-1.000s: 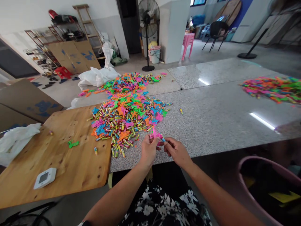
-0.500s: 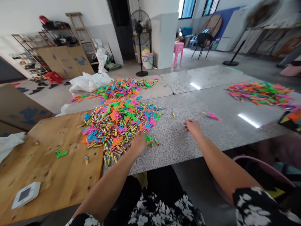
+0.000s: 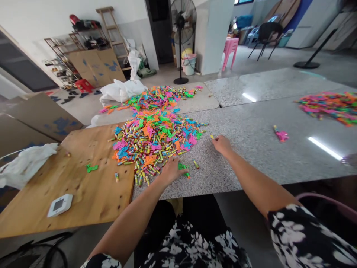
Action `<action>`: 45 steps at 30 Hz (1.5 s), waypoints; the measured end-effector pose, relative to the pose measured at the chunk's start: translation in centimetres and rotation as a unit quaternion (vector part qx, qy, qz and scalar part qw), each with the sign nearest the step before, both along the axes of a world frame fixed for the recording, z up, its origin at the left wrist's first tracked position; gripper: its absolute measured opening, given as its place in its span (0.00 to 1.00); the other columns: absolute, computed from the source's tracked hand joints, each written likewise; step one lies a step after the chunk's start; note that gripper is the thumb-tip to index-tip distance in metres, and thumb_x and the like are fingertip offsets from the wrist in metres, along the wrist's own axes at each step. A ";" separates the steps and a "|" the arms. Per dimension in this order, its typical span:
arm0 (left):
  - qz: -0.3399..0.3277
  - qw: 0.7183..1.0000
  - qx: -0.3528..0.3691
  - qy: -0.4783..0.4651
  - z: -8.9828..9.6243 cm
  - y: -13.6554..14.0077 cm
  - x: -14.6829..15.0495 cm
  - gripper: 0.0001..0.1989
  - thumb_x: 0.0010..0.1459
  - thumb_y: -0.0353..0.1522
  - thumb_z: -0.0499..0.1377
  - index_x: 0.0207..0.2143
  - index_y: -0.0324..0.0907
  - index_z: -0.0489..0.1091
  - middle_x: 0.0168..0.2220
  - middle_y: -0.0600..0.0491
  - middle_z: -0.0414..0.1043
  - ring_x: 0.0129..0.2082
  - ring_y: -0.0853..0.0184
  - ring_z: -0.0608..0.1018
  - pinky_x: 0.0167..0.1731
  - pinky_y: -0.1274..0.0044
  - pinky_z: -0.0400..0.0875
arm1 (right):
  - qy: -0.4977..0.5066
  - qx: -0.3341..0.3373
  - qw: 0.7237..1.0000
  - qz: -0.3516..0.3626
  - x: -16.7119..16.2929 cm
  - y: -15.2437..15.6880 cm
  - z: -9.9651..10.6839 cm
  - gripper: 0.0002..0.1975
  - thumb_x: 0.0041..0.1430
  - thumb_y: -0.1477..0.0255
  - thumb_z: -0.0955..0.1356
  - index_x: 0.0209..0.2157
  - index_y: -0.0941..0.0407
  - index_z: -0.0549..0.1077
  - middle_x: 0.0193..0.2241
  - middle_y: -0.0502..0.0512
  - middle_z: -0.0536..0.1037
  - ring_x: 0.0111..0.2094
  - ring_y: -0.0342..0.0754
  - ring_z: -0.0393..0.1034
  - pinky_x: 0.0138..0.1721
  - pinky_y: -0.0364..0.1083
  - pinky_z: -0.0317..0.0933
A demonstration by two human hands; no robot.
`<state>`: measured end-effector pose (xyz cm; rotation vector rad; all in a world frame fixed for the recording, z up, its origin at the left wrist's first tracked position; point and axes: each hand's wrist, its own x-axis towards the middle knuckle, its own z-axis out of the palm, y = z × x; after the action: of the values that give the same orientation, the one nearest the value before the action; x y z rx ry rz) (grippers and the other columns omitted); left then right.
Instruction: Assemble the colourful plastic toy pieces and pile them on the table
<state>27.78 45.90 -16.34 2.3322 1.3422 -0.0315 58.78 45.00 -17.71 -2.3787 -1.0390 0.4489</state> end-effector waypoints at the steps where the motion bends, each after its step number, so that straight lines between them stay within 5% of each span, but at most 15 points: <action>1: -0.007 1.000 -0.003 0.000 0.0 -0.2 -0.4 0.32 0.53 0.48 0.70 0.55 0.42 0.70 0.56 0.40 0.70 0.54 0.49 0.77 0.51 0.67 0.70 | 0.007 0.008 1.000 0.017 -1.2 -1.1 -0.1 0.09 0.66 0.70 0.68 0.41 0.60 0.77 0.42 0.67 0.82 0.46 0.57 0.78 0.46 0.48 0.66; 6: -0.002 1.000 0.010 -0.007 -0.7 -0.8 -1.7 0.29 0.45 0.42 0.75 0.46 0.41 0.69 0.49 0.42 0.72 0.50 0.50 0.76 0.45 0.68 0.70 | 0.238 0.117 0.957 0.117 -9.3 -8.6 -1.2 0.08 0.64 0.64 0.67 0.40 0.54 0.71 0.33 0.52 0.82 0.22 0.44 0.71 0.28 0.44 0.65; 11: 0.042 0.981 -0.042 -0.183 -1.0 -1.8 -1.5 0.15 0.53 0.35 0.68 0.34 0.44 0.62 0.28 0.58 0.66 0.29 0.67 0.71 0.32 0.75 0.63 | 0.380 0.169 0.905 0.088 -15.6 -12.8 -2.0 0.16 0.62 0.59 0.67 0.47 0.53 0.73 0.31 0.51 0.80 0.22 0.45 0.70 0.22 0.44 0.63; 14: 0.059 0.948 -0.085 -0.302 -0.6 -2.9 -1.2 0.15 0.56 0.37 0.64 0.28 0.44 0.59 0.24 0.61 0.60 0.26 0.70 0.67 0.29 0.77 0.62 | 0.442 0.194 0.873 0.068 -17.5 -13.0 -1.3 0.18 0.61 0.58 0.68 0.47 0.53 0.74 0.29 0.51 0.79 0.23 0.47 0.72 0.21 0.45 0.65; 16: 0.088 0.899 -0.172 -0.393 -0.1 -3.5 -1.0 0.16 0.56 0.40 0.64 0.30 0.44 0.59 0.25 0.61 0.62 0.26 0.71 0.69 0.28 0.77 0.65 | 0.459 0.219 0.858 0.065 -17.9 -12.7 -0.4 0.17 0.59 0.58 0.69 0.45 0.53 0.74 0.29 0.51 0.78 0.24 0.47 0.72 0.22 0.44 0.65; 21: 0.210 0.684 -0.355 -0.602 1.3 -4.0 -1.1 0.25 0.48 0.42 0.73 0.33 0.44 0.59 0.31 0.59 0.68 0.32 0.71 0.76 0.38 0.73 0.77 | 0.459 0.275 0.843 0.055 -17.7 -12.3 2.3 0.12 0.55 0.61 0.71 0.35 0.53 0.69 0.30 0.49 0.77 0.24 0.44 0.70 0.22 0.43 0.65; 23: 0.231 0.646 -0.367 -0.628 1.9 -4.0 -1.3 0.26 0.45 0.39 0.75 0.36 0.44 0.61 0.32 0.60 0.69 0.33 0.71 0.77 0.41 0.72 0.78 | 0.454 0.262 0.848 0.079 -17.7 -12.5 2.8 0.13 0.58 0.60 0.70 0.33 0.53 0.68 0.29 0.50 0.77 0.23 0.43 0.70 0.22 0.43 0.65; 28: 0.223 0.645 -0.374 -0.627 3.4 -4.3 -1.2 0.20 0.46 0.35 0.75 0.35 0.41 0.69 0.33 0.56 0.74 0.35 0.69 0.79 0.47 0.70 0.78 | 0.394 0.206 0.880 0.169 -18.4 -13.1 2.5 0.17 0.65 0.57 0.66 0.47 0.54 0.72 0.32 0.51 0.78 0.25 0.44 0.70 0.26 0.45 0.66; 32: 0.223 0.624 -0.386 -0.642 4.1 -4.6 -0.8 0.18 0.44 0.35 0.76 0.33 0.39 0.72 0.34 0.54 0.77 0.36 0.68 0.80 0.49 0.68 0.77 | 0.366 0.205 0.887 0.196 -18.4 -13.2 2.3 0.28 0.69 0.57 0.65 0.65 0.53 0.61 0.23 0.43 0.70 0.22 0.44 0.65 0.25 0.44 0.60; 45: 0.245 0.638 -0.379 -0.624 3.9 -5.1 -0.1 0.23 0.45 0.41 0.77 0.38 0.39 0.73 0.37 0.51 0.80 0.40 0.62 0.84 0.50 0.64 0.77 | 0.363 0.267 0.880 0.150 -18.5 -12.8 2.5 0.25 0.68 0.52 0.66 0.59 0.52 0.73 0.24 0.46 0.68 0.21 0.44 0.61 0.23 0.44 0.59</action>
<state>27.66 40.85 -12.41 0.7421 0.8094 0.8466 40.27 32.18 -15.25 -1.3744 -0.9860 0.9350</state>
